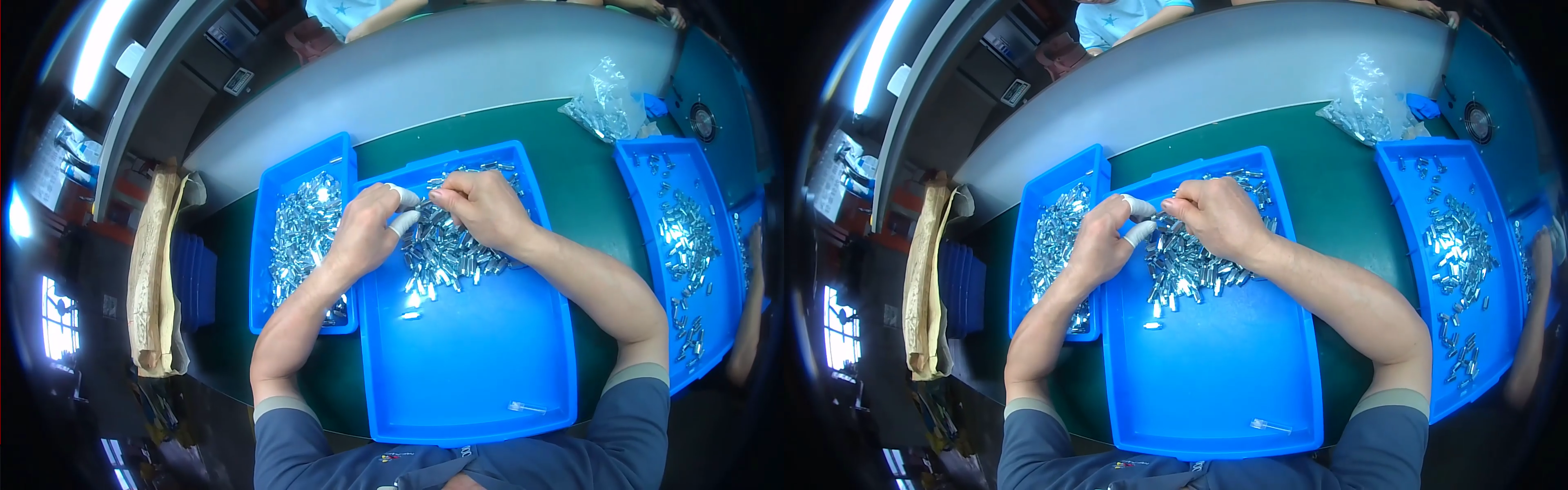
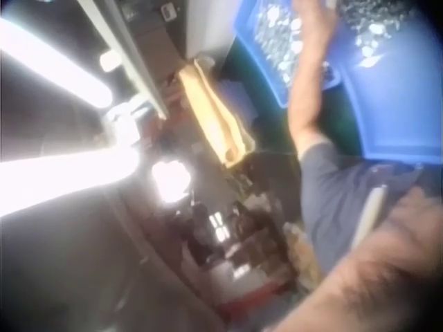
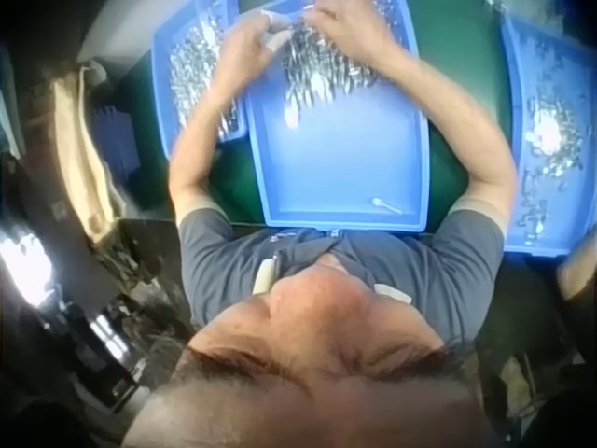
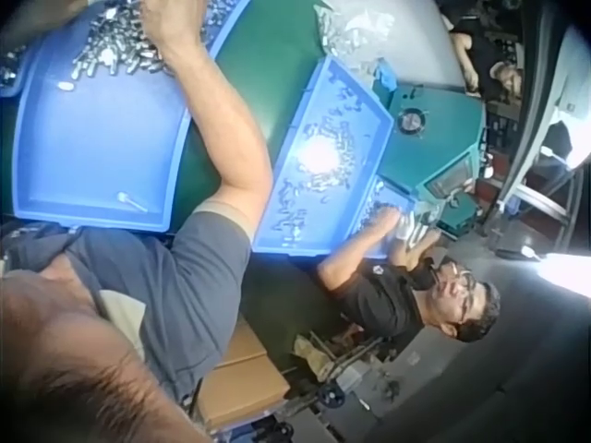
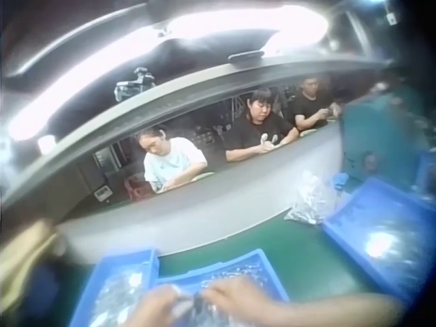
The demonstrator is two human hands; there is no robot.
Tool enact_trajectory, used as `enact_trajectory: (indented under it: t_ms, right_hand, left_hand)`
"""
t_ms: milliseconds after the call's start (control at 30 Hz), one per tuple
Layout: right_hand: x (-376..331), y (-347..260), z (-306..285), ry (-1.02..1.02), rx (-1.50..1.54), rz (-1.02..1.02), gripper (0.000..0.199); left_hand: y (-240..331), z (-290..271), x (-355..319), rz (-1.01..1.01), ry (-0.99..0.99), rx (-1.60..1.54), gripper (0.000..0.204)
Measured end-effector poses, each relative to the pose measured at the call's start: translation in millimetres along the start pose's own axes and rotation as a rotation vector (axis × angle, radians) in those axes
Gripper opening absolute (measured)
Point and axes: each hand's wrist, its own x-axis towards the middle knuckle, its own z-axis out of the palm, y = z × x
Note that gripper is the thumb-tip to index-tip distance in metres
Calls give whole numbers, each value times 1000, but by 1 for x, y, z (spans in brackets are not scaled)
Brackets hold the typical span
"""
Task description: The person sorts small silver metal components by hand, placing them into blue plastic trays at a manual workstation.
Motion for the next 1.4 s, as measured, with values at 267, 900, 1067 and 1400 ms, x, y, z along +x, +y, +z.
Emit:
enact_trajectory:
  t_ms: [267,900,1067,1400]
  right_hand:
    - [4,7,-6,111,150,35,35]
    - [1,6,-1,-5,63,15,33]
    - [1,3,-1,-25,34,24,30]
    - [2,5,0,-10,-29,-42,30]
  left_hand:
    - [-32,-39,-6,-252,152,201,19]
    - [-17,0,-7,-259,-255,224,17]
    - [-6,-11,-3,-358,-157,44,18]
    - [3,-3,-5,-207,-36,-76,16]
